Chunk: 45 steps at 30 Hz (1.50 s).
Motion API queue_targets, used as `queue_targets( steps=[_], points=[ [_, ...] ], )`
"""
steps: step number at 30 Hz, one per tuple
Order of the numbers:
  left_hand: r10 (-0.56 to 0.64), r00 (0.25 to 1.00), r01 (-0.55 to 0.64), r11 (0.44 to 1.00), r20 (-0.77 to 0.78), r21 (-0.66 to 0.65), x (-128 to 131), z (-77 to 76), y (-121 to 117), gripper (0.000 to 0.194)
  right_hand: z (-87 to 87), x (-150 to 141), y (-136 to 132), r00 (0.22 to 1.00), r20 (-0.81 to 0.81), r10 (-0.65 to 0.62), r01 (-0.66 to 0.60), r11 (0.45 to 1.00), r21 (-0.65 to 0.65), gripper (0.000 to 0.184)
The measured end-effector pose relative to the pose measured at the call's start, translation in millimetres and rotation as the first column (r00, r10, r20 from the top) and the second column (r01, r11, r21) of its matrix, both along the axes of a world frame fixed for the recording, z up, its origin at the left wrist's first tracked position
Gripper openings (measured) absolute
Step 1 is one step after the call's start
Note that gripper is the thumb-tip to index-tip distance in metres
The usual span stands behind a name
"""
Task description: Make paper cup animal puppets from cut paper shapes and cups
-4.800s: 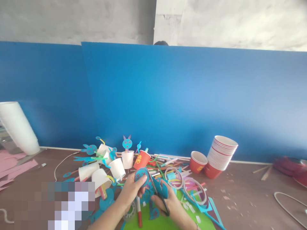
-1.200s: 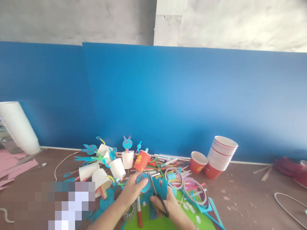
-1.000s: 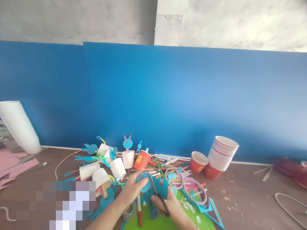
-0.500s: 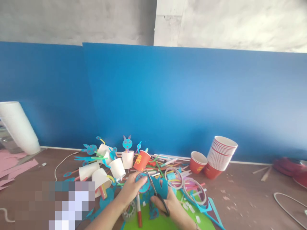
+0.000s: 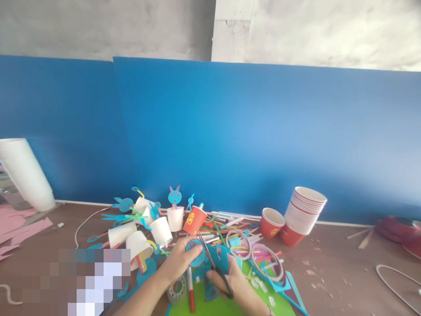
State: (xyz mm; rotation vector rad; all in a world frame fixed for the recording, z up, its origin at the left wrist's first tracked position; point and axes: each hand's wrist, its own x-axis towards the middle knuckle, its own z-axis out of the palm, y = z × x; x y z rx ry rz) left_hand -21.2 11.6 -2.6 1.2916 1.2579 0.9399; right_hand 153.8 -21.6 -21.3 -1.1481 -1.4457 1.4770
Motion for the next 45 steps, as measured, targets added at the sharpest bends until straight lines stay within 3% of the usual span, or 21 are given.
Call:
queue_targets(
  steps=[9, 15, 21, 27, 33, 39, 45],
  points=[
    [-0.049, 0.999, 0.049, 0.998, 0.006, -0.045, -5.2, 2.1, 1.7, 0.053, -0.1, 0.9, 0.6, 0.999, -0.02, 0.041, -0.041, 0.998, -0.043, 0.062],
    [-0.042, 0.999, 0.042, 0.998, -0.001, -0.046, -6.9, 2.6, 2.0, 0.056, 6.2, 3.8, -1.3, 0.997, 0.021, 0.075, -0.074, 0.996, -0.042, 0.054],
    [-0.142, 0.99, 0.142, 0.987, 0.009, -0.076, -9.7, 2.4, 3.2, 0.06, 5.2, 5.2, -1.1, 0.996, 0.021, 0.088, -0.086, 0.993, -0.081, 0.062],
    [-0.138, 0.988, 0.135, 0.99, -0.064, -0.04, -13.1, 8.9, 1.9, 0.048, 6.2, 7.0, -1.7, 0.994, 0.032, 0.109, -0.107, 0.992, -0.061, 0.048],
    [-0.171, 0.985, 0.171, 0.983, 0.014, -0.061, -13.7, 7.8, 2.8, 0.05, 9.6, 11.0, -1.9, 0.99, 0.074, 0.118, -0.113, 0.991, -0.069, 0.041],
    [-0.195, 0.979, 0.197, 0.98, 0.068, -0.025, -13.1, -1.7, 7.8, 0.047, 9.1, 12.0, 2.5, 0.996, 0.086, 0.03, -0.026, 0.999, -0.046, 0.043],
    [-0.262, 0.965, 0.262, 0.963, -0.002, 0.057, -8.9, 11.5, 6.5, 0.036, 1.0, 18.3, 18.8, 0.986, -0.032, -0.165, 0.167, 0.984, 0.067, 0.061]
  ],
)
